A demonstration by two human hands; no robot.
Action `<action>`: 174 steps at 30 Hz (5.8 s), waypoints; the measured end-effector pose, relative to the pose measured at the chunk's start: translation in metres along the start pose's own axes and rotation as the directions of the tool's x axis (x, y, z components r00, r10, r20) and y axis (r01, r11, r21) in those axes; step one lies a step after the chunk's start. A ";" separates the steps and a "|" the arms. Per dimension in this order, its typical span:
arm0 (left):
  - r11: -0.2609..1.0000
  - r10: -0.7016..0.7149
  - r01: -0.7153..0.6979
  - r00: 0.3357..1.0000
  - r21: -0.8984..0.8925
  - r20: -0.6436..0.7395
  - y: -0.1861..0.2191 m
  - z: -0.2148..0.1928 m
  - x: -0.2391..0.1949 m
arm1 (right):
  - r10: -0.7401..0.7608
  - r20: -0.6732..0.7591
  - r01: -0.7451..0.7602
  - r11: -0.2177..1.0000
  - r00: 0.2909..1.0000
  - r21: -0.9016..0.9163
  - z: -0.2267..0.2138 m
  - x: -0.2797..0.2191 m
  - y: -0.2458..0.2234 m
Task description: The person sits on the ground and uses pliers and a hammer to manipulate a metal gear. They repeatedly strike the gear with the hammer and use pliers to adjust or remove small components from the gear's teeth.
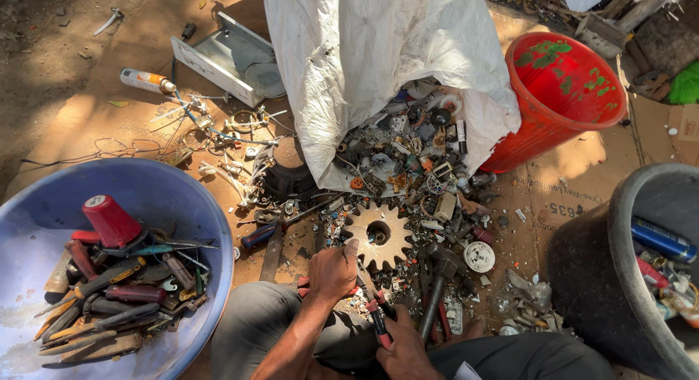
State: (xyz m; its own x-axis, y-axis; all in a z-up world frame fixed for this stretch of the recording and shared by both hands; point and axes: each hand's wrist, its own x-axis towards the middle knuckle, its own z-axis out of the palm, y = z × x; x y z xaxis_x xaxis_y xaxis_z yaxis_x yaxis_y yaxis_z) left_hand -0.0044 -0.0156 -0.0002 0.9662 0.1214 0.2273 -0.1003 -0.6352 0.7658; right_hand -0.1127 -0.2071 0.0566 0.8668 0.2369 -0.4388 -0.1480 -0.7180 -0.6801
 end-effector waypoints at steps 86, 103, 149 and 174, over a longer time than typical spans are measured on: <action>0.989 -0.078 0.075 0.997 0.129 0.017 0.010 0.017 0.011 | 0.218 -0.195 -0.186 0.968 0.956 0.166 -0.055 0.083 -0.003; 0.978 -0.128 0.124 0.992 0.167 0.008 -0.022 0.050 -0.005 | 0.030 -0.104 -0.057 0.964 0.994 -0.258 -0.045 0.086 -0.011; 0.990 -0.126 0.112 0.979 0.091 0.161 -0.012 0.038 -0.005 | 0.117 -0.353 -0.046 0.978 0.928 0.201 -0.060 0.070 -0.030; 0.907 0.346 -0.305 0.933 -0.290 0.100 0.084 -0.023 -0.043 | -0.016 -0.346 0.169 0.893 0.938 0.418 -0.048 0.034 0.004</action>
State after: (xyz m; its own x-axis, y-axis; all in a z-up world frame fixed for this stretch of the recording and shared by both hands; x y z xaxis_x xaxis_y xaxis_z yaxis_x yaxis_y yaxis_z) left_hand -0.0597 -0.0567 0.0675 0.8904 -0.1824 0.4170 -0.4548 -0.3921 0.7996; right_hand -0.0607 -0.2337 0.0671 0.9802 0.0075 -0.1980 -0.1847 -0.3273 -0.9267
